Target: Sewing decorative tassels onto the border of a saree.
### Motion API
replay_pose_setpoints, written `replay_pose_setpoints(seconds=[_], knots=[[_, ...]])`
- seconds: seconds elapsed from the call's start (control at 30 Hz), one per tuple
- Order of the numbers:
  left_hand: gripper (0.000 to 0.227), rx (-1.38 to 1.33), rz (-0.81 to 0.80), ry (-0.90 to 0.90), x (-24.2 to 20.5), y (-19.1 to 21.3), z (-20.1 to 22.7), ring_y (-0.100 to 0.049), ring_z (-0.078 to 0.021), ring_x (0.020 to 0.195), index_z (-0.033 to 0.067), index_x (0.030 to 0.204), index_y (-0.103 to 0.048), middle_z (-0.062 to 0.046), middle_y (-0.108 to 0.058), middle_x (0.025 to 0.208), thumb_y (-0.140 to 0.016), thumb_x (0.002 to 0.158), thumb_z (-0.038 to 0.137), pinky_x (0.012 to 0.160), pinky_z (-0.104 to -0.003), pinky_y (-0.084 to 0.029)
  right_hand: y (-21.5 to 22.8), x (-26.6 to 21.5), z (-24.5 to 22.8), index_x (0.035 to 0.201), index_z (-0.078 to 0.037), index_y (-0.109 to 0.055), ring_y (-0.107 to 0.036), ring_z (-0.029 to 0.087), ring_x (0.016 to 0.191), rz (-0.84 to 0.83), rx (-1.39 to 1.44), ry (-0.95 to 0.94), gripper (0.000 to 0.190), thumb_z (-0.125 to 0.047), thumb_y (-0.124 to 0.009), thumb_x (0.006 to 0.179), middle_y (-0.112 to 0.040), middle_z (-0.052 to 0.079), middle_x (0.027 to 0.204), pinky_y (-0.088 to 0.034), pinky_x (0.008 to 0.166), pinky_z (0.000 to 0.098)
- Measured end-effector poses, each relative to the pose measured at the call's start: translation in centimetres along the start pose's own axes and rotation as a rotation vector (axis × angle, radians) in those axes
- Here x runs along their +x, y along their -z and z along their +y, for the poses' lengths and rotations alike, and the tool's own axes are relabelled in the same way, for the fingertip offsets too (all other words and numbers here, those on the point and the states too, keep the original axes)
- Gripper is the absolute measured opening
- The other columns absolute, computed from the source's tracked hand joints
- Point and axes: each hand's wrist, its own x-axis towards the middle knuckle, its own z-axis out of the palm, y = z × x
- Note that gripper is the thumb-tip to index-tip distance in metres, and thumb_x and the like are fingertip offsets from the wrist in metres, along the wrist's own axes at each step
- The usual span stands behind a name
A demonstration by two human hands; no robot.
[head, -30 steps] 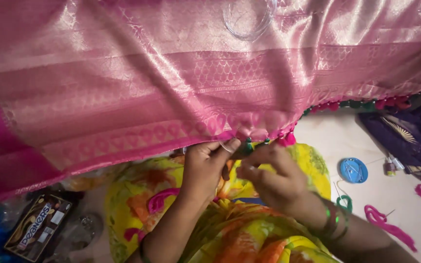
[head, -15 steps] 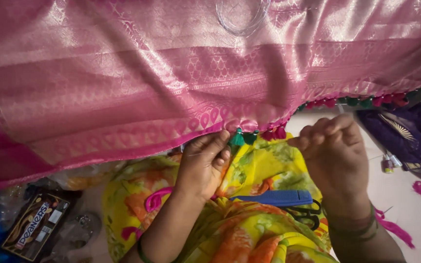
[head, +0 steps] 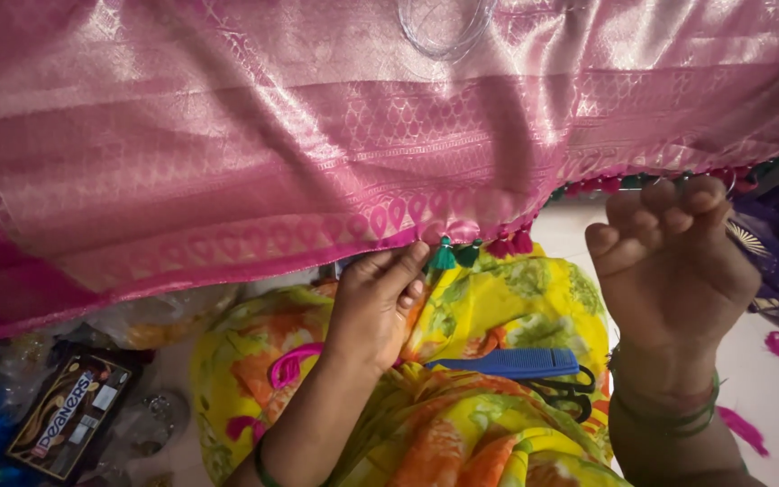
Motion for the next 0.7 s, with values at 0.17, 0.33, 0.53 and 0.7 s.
replay_pose_setpoints(seconds=[0.17,0.33,0.53,0.7], knots=[[0.018,-0.026,-0.022,0.0,-0.4,-1.1,0.9,-0.052,-0.0062,0.062,0.0007,0.106,-0.078,0.001,-0.069,0.081,-0.073,0.094,0.013,0.054,-0.02,-0.039,-2.2,0.5,1.1,0.111,-0.012,-0.064,-0.056,0.014,0.102,0.088,0.063,0.037,0.021,-0.026,-0.052,0.122,-0.062,0.0,0.102,-0.046,0.1,0.0354],[0.017,-0.008,0.005,0.052,-0.6,-1.1,0.5,-0.056,-0.0074,0.061,0.0019,0.103,-0.076,0.0,-0.068,0.079,-0.074,0.093,0.015,0.053,-0.021,-0.041,-5.7,-1.0,5.6,0.107,-0.001,-0.069,-0.067,0.018,0.092,-0.148,-0.507,0.022,0.012,-0.005,-0.063,0.117,-0.065,0.008,0.102,-0.058,0.08,0.0306],[0.019,-0.002,-0.065,-0.003,-0.6,-0.1,-0.5,-0.054,-0.0056,0.059,0.0006,0.101,-0.075,0.002,-0.062,0.073,-0.075,0.098,0.019,0.052,-0.021,-0.04,-8.8,-1.4,9.7,0.102,0.002,-0.066,-0.069,0.018,0.092,0.058,-0.937,-0.42,0.017,0.01,-0.069,0.088,-0.07,0.01,0.098,-0.058,0.077,0.0328],[0.019,-0.001,-0.104,-0.021,-1.0,0.0,0.1,-0.055,-0.0049,0.06,0.0016,0.103,-0.076,0.002,-0.064,0.073,-0.074,0.096,0.02,0.054,-0.021,-0.042,-7.7,-1.9,11.3,0.106,-0.004,-0.052,-0.067,0.017,0.104,-0.011,-0.685,-0.335,0.03,0.014,-0.07,0.089,-0.063,0.005,0.1,-0.056,0.094,0.0323]])
